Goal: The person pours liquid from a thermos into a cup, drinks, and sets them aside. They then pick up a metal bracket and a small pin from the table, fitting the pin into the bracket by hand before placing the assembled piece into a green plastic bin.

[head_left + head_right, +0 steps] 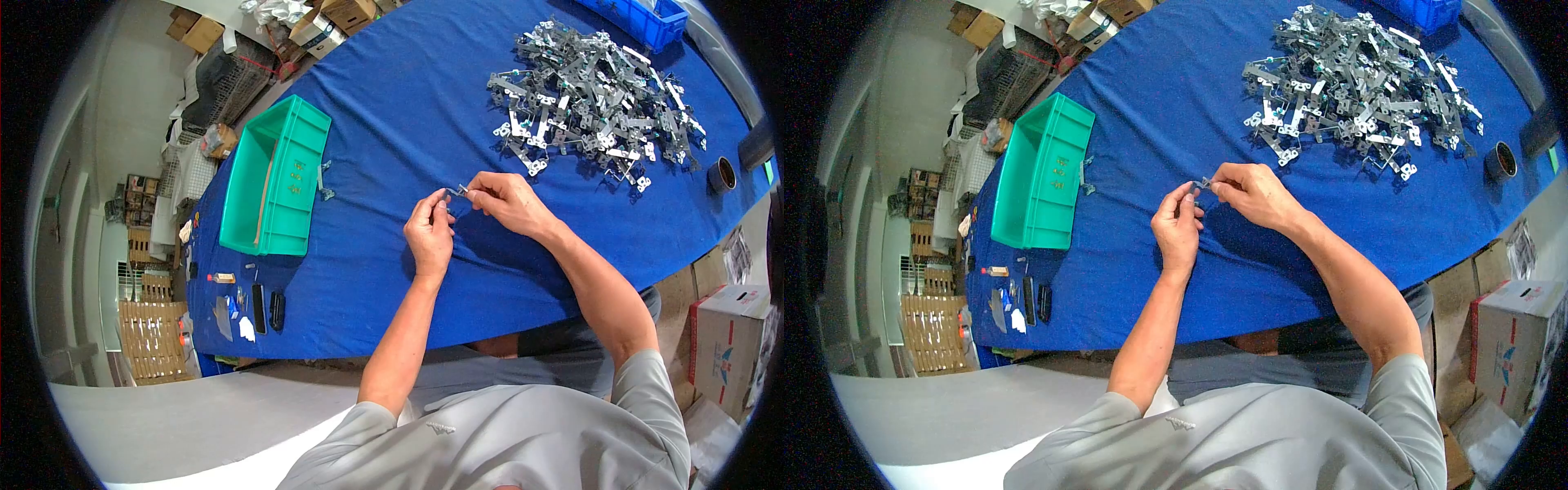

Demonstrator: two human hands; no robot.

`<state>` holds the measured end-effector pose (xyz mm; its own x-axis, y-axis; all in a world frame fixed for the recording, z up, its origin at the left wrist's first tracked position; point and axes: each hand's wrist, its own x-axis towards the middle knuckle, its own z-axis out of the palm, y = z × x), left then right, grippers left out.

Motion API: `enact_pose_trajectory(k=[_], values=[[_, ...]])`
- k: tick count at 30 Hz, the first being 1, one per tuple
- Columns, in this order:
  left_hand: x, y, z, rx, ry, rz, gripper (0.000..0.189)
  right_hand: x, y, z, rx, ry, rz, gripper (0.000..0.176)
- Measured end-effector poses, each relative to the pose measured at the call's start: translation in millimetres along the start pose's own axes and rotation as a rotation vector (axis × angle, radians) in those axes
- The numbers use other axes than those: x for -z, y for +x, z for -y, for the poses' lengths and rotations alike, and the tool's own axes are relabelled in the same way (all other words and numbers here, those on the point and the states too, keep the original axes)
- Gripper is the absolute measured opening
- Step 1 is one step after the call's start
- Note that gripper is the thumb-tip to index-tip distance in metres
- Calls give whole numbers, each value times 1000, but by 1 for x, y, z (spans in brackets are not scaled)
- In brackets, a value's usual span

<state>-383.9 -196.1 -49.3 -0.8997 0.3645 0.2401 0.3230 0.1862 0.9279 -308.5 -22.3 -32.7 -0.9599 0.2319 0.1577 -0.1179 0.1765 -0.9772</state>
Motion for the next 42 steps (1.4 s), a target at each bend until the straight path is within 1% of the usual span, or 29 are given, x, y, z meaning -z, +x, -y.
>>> enact_pose_trajectory(k=[4, 7, 10, 12, 15, 18, 21, 25, 28, 31, 36, 37, 39, 40, 41, 42], values=[[0, 0, 1, 12, -30, 0, 21, 1, 0, 0, -11, -64, 10, 23], [0, 0, 2, 6, -24, 3, 21, 0, 1, -3, 26, -95, 7, 23], [0, -1, 0, -7, -6, 12, 22, 1, 0, 1, 5, -100, 1, 23], [2, -1, -2, 1, 12, 25, 22, 3, -1, 5, 11, -168, -12, 22], [5, 4, 5, -214, 152, -23, 21, 2, -2, 4, 47, -208, -49, 19], [3, 2, -5, -322, 217, -23, 22, 4, -1, 1, 41, -211, -47, 18], [3, 1, -8, -267, 210, -21, 22, 3, -1, -2, -27, -147, -39, 20], [2, 0, -11, -316, 271, -4, 22, 1, -1, 1, -78, 16, -44, 23], [1, 0, -12, -360, 294, 5, 22, 4, -1, 9, -143, -51, 5, 21], [0, 0, -16, -403, 288, 23, 22, 4, 2, -3, -48, -193, 21, 21], [-1, 2, -12, -433, 314, 41, 21, 1, 3, -7, 211, -232, -217, 18], [0, 2, -8, -406, 301, 51, 21, 1, 5, -7, 260, -231, -268, 17], [1, 1, -3, -351, 277, 71, 21, 3, 5, -1, 48, 8, -209, 17], [1, 1, -3, -217, 197, 56, 21, 7, 4, 6, -58, 126, -180, 18], [2, 0, -3, -83, 116, 41, 22, 9, 1, 13, -138, 172, -108, 19], [2, 0, -3, 51, 36, 25, 22, 8, 0, 15, -139, 166, -65, 19]])
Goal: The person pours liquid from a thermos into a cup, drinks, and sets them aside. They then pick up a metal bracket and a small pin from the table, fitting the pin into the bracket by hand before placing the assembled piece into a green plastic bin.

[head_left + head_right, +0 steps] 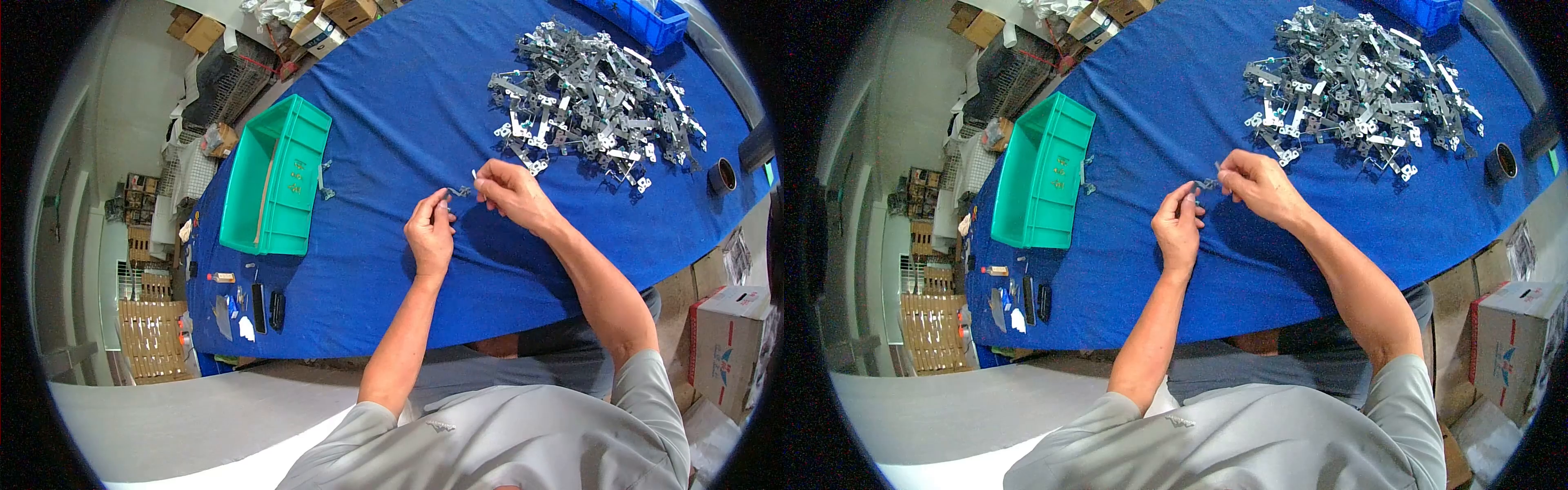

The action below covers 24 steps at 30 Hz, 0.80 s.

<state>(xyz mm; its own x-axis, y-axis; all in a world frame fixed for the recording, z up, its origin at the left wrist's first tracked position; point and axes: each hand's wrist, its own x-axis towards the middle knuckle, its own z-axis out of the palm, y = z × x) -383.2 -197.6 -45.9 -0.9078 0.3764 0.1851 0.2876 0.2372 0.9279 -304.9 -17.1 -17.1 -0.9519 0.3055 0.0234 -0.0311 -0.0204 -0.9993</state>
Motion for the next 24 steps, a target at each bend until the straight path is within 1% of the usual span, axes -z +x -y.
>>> enact_pose_trajectory(k=[2, 3, 6, 10, 15, 16, 18, 21, 24], values=[[-2, 0, 0, -2, -44, -21, 22, -2, -1, 1, -9, -17, 87, 19], [-3, 0, 0, -2, -65, -32, 21, -3, 1, -5, 62, -38, 108, 20], [-3, 0, 1, -13, -79, -39, 21, -6, 2, -15, 115, -156, 112, 20], [0, 0, 0, -39, -20, 13, 23, -6, 2, -14, 105, -206, 115, 20], [0, 0, -4, -50, 13, 18, 23, -4, 1, -14, 84, -230, 105, 18], [0, 0, -6, -54, 23, 18, 23, -4, 2, -13, 112, -283, 85, 19], [-1, 1, -3, -123, 46, -25, 21, -2, 1, -11, 168, -390, 44, 20], [0, 2, -1, -220, 117, -58, 21, -3, -1, -10, 201, -440, 10, 19], [-1, 2, -2, -275, 165, -61, 22, -3, 3, -18, 113, -319, 22, 18]])
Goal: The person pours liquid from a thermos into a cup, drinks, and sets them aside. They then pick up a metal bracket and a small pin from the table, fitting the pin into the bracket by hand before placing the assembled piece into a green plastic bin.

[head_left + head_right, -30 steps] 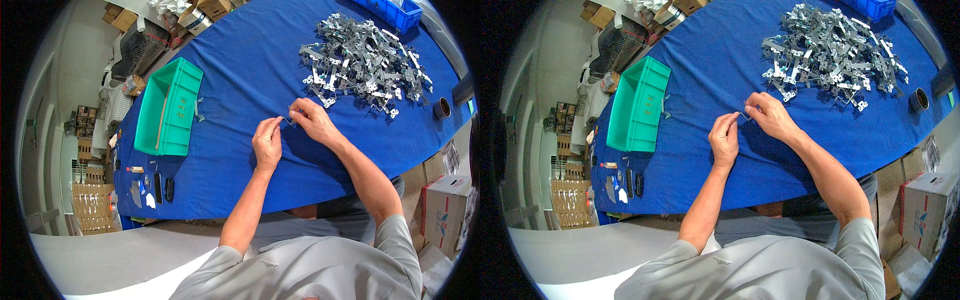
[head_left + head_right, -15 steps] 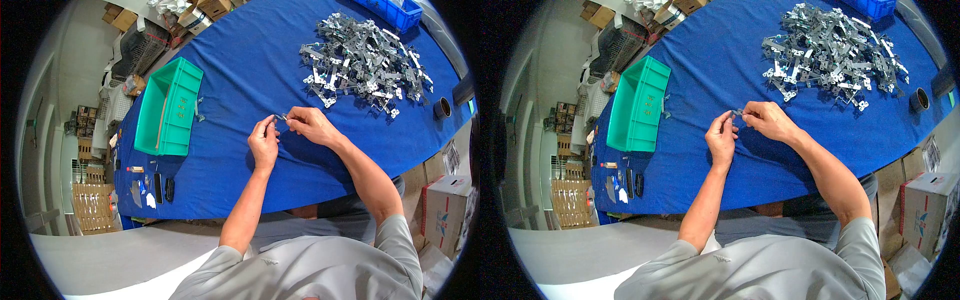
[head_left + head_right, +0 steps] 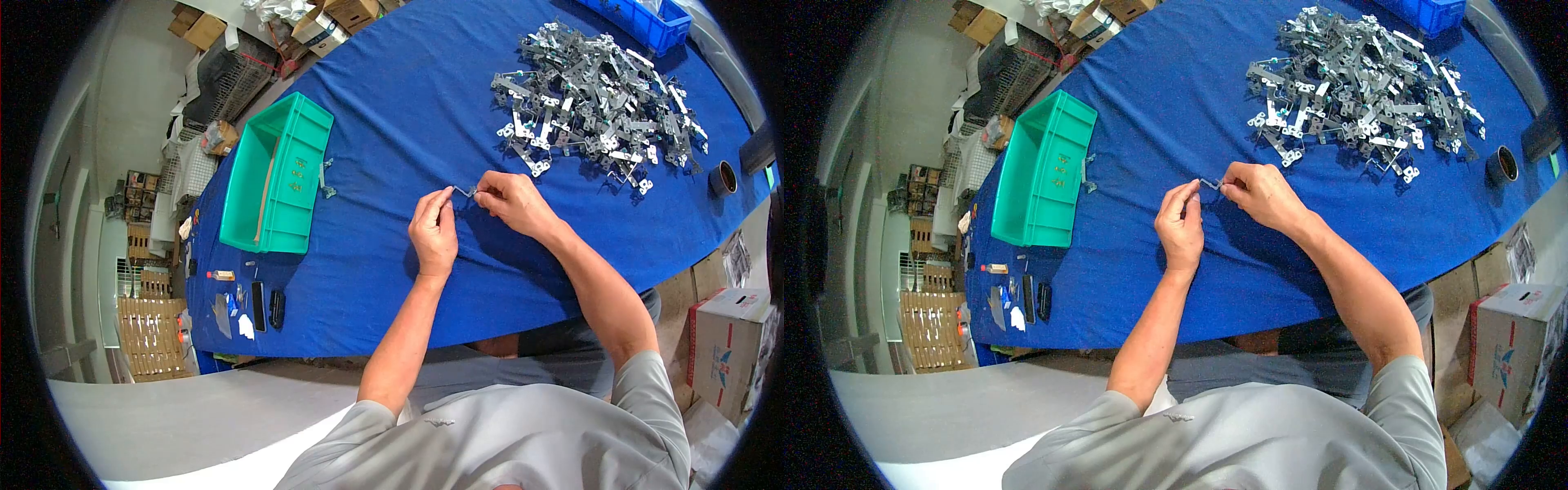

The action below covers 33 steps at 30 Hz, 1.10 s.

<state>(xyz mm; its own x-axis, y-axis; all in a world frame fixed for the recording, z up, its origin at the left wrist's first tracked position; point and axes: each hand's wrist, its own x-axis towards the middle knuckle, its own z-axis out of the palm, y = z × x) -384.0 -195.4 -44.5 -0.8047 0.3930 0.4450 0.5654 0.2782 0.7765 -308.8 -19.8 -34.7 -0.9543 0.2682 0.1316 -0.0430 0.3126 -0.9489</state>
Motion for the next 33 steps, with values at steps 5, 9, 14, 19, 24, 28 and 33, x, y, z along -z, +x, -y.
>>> enact_pose_trajectory(k=[5, 9, 14, 19, 24, 28, 33], values=[[1, 2, -5, -122, 72, -17, 22, -2, -1, -3, -95, 225, 13, 17], [2, 2, -11, -109, 59, 14, 21, -3, 2, -4, -87, 272, 46, 17], [0, 2, -4, -153, 58, 60, 21, 0, 2, -7, -5, 112, -41, 21], [0, -1, -3, 58, -27, 92, 19, 7, 4, 2, -85, 204, -147, 21], [1, -2, 2, 281, -258, 37, 23, 3, 0, 6, -50, 284, 77, 19], [0, -3, 4, 275, -250, 41, 23, -1, -1, 2, 24, 153, 124, 20], [0, -3, 5, 241, -228, 52, 23, 0, 0, 2, 23, 68, 55, 21]])
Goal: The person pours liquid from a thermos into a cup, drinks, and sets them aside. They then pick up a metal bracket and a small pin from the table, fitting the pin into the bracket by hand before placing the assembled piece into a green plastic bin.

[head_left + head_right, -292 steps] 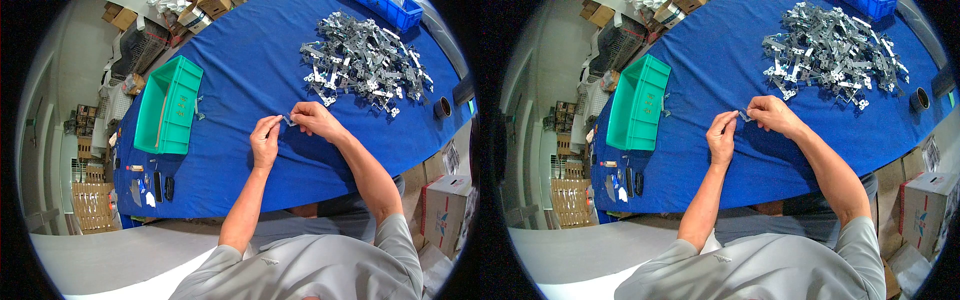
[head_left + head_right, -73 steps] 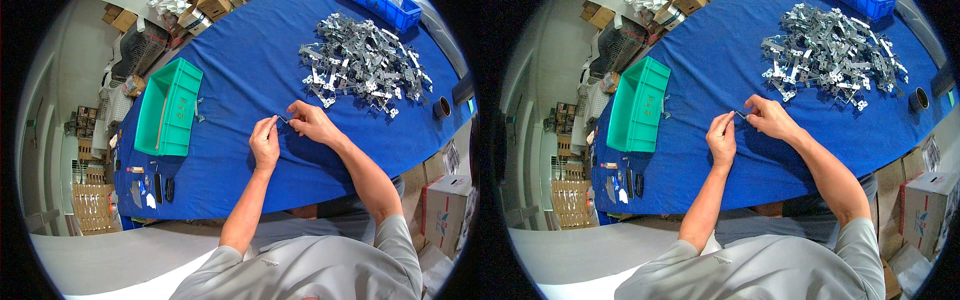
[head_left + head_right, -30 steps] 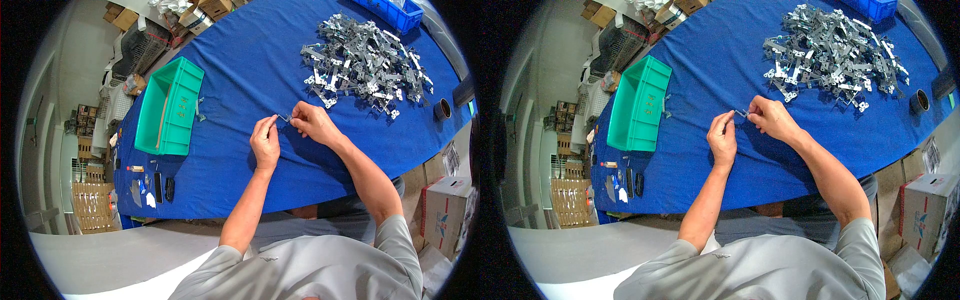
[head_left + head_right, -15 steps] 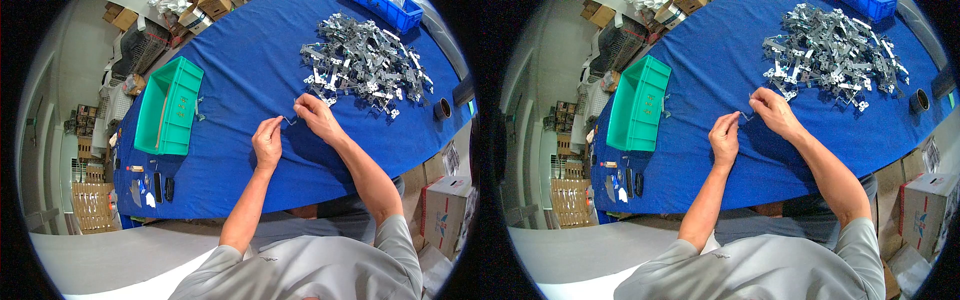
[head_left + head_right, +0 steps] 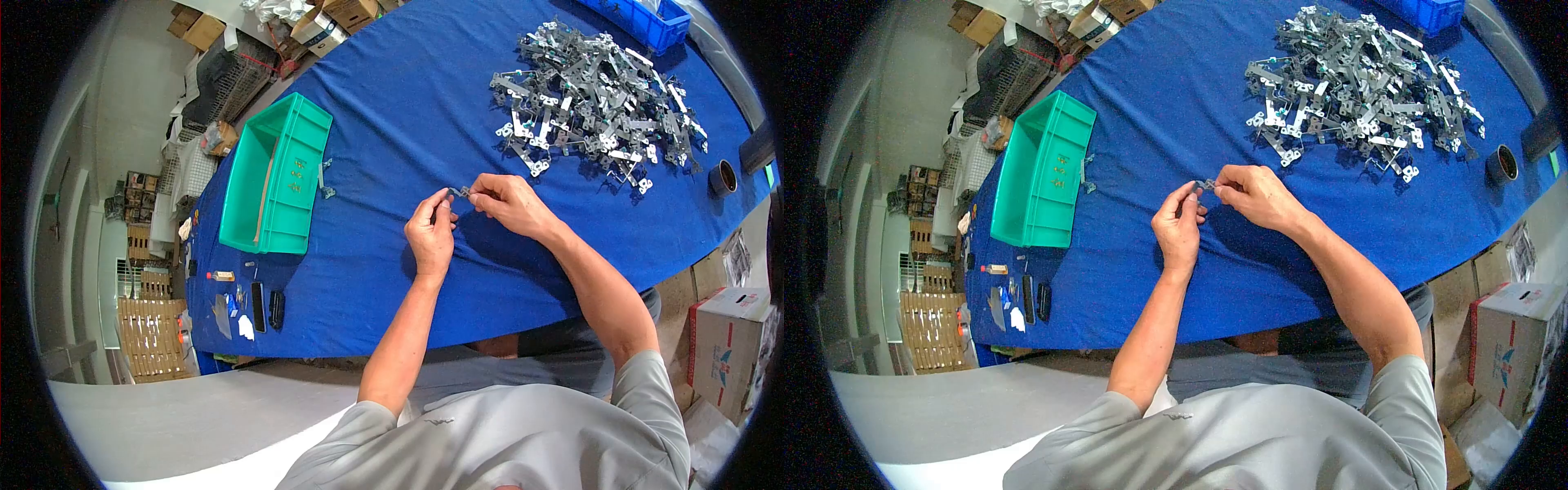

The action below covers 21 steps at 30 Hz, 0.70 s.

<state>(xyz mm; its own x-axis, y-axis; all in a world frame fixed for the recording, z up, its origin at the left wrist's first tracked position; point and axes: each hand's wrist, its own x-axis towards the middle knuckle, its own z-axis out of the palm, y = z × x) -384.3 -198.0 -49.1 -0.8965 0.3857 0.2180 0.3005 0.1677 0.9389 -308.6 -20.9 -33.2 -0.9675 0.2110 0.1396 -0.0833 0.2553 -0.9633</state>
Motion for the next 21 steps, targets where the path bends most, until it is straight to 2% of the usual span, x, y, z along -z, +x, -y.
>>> enact_pose_trajectory(k=[7, 10, 13, 16, 19, 21], values=[[1, 1, 0, -114, 97, -23, 22, 2, -1, 1, 55, -121, -60, 20], [0, 3, 1, -259, 229, -45, 22, 4, 0, 4, -187, 66, 7, 20], [-1, 3, -3, -365, 303, -48, 23, -2, 1, -4, -97, 193, -49, 21], [-2, 1, -10, -384, 318, -21, 26, -1, 1, -2, -158, 192, -32, 22], [-2, 1, -10, -375, 299, 3, 27, 3, 1, -3, -119, -1, 5, 24], [-2, 1, -7, -396, 303, 11, 25, 1, 1, -6, 28, -59, -113, 24]])
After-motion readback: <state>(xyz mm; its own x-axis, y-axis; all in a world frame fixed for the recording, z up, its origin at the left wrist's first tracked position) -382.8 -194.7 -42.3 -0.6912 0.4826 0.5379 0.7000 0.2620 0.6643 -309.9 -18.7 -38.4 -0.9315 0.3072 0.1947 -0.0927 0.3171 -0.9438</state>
